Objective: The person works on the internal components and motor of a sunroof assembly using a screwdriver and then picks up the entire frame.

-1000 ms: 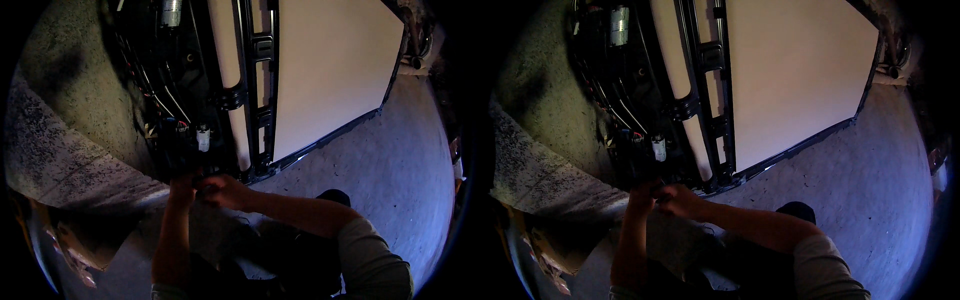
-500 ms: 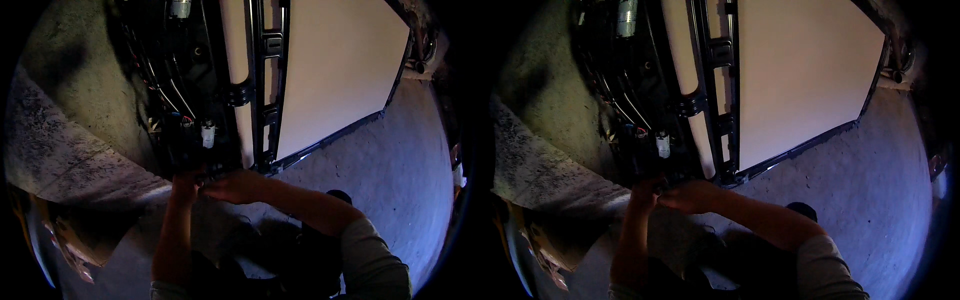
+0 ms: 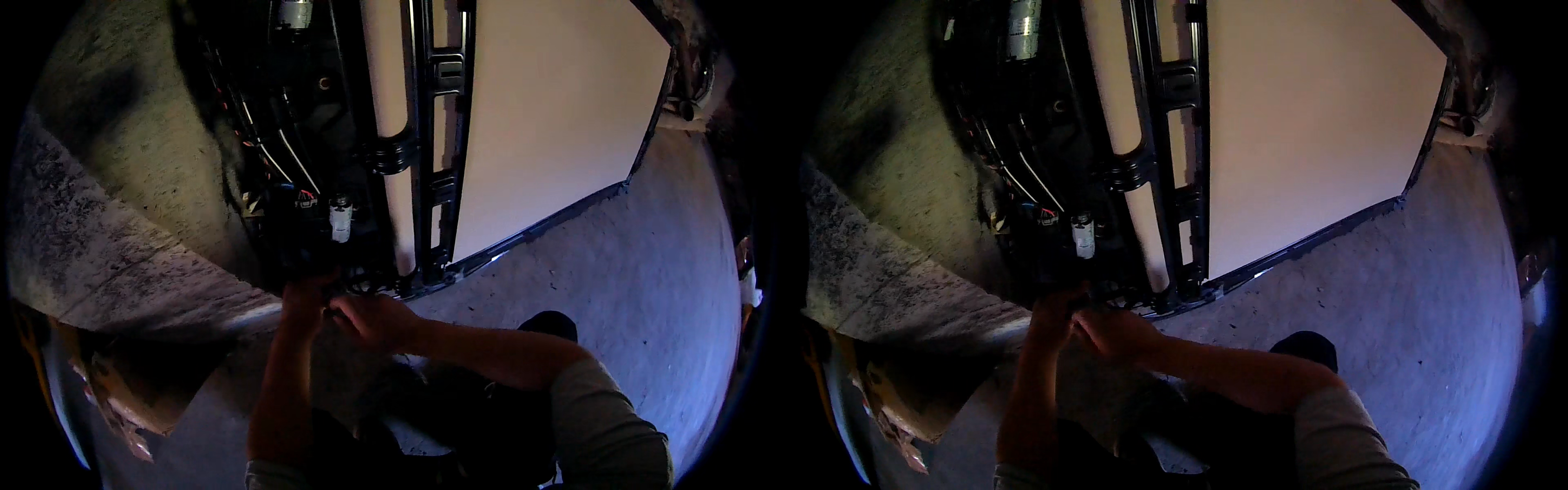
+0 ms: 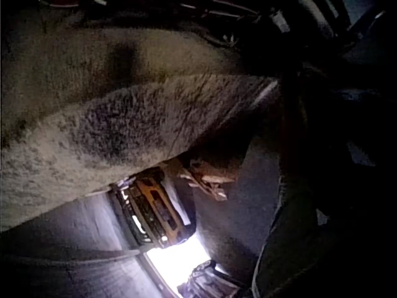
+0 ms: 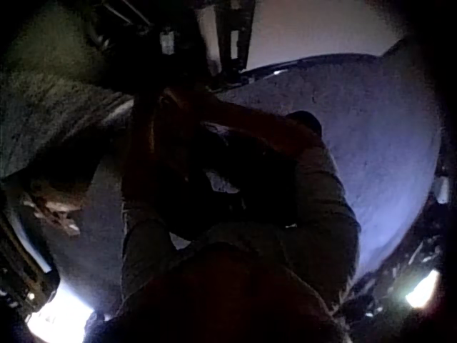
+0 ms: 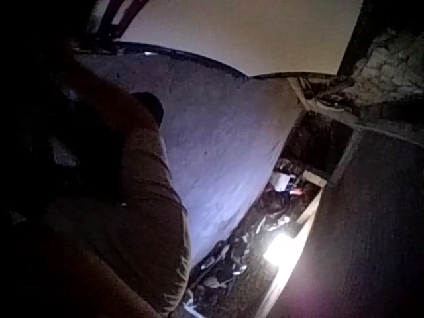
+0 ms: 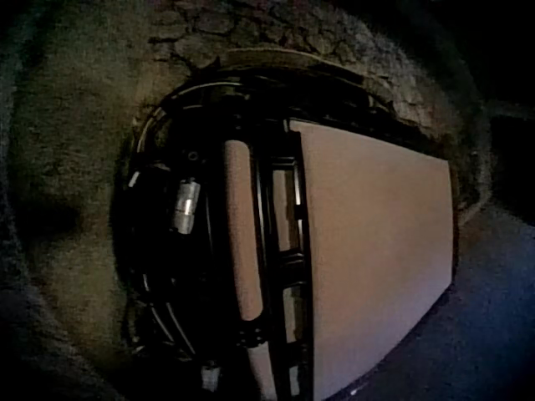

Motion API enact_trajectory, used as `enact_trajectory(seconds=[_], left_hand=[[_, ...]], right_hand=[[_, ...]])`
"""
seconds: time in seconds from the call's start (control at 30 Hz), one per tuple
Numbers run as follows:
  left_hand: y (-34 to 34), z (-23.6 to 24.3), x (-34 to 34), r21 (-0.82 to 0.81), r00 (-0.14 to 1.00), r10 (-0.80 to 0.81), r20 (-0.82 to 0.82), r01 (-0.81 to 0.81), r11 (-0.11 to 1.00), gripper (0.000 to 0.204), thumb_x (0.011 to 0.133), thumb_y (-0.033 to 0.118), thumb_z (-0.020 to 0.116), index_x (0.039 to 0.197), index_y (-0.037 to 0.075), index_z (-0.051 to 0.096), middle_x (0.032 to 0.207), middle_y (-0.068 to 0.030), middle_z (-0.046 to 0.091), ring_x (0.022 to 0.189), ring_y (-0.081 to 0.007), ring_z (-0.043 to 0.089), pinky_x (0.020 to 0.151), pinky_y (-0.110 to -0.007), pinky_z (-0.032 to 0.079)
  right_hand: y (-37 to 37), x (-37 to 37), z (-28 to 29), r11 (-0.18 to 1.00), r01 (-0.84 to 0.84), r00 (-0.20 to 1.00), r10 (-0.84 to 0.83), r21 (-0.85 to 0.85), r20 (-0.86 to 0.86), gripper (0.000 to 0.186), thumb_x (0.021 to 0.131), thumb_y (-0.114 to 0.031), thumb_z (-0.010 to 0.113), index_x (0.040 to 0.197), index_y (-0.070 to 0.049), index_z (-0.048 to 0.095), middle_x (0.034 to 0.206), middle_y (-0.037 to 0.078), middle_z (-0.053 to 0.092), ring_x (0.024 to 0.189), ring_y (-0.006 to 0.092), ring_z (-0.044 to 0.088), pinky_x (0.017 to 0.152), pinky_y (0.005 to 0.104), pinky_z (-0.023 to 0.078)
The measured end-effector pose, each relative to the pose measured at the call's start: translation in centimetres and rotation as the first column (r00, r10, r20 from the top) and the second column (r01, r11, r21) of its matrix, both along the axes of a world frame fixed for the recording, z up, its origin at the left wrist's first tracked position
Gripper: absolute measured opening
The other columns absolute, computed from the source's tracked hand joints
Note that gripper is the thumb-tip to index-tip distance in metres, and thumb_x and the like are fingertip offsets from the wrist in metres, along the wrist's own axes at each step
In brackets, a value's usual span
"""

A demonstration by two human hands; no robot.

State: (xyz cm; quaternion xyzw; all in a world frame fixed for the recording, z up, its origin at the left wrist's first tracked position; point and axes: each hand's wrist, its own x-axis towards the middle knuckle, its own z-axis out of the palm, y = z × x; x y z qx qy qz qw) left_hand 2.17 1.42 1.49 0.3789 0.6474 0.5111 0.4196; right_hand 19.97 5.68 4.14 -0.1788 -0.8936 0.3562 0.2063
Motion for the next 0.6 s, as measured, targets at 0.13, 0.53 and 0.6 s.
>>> enact_trajectory(seconds=[0.13, 0.53, 0.6], left_hand=[[0.4, -0.2, -0.1, 0.020, 0.999, -0.003, 0.043, 0.003, 1.000, 0.019, 0.088, 0.008, 0.066, 0.106, 0.002, 0.070, 0.093, -0.0118, 0.070, 0.085, -0.0231, 0.068, 0.076, -0.033, 0.052], [0.7, -1.6, -0.5, 0.105, 0.987, -0.034, 0.155, 0.018, 0.994, 0.010, 0.086, 0.011, 0.071, 0.091, 0.002, 0.068, 0.082, -0.0067, 0.066, 0.072, -0.0177, 0.064, 0.061, -0.030, 0.049], [0.4, -1.6, -0.9, 0.039, 0.999, -0.037, 0.022, 0.036, 0.999, 0.013, 0.085, 0.005, 0.068, 0.097, 0.002, 0.070, 0.087, -0.0110, 0.069, 0.081, -0.0222, 0.068, 0.070, -0.032, 0.053]], right_hand=[[-0.4, 0.4, 0.2, 0.997, 0.016, 1.000, -0.017, -0.080, -0.003, 0.030, 0.096, -0.018, 0.057, 0.120, -0.002, 0.049, 0.089, 0.023, 0.067, 0.074, 0.0375, 0.069, 0.062, 0.0453, 0.056], [0.7, 0.6, 1.0, 0.979, -0.063, 0.998, 0.055, 0.194, 0.041, 0.038, 0.092, -0.012, 0.058, 0.128, -0.003, 0.047, 0.088, 0.019, 0.070, 0.070, 0.0356, 0.070, 0.059, 0.0457, 0.057], [0.6, 0.4, 0.8, 0.996, -0.068, 0.995, 0.063, 0.065, 0.079, 0.041, 0.092, -0.012, 0.059, 0.130, -0.004, 0.046, 0.087, 0.018, 0.069, 0.070, 0.0346, 0.070, 0.059, 0.0446, 0.057]])
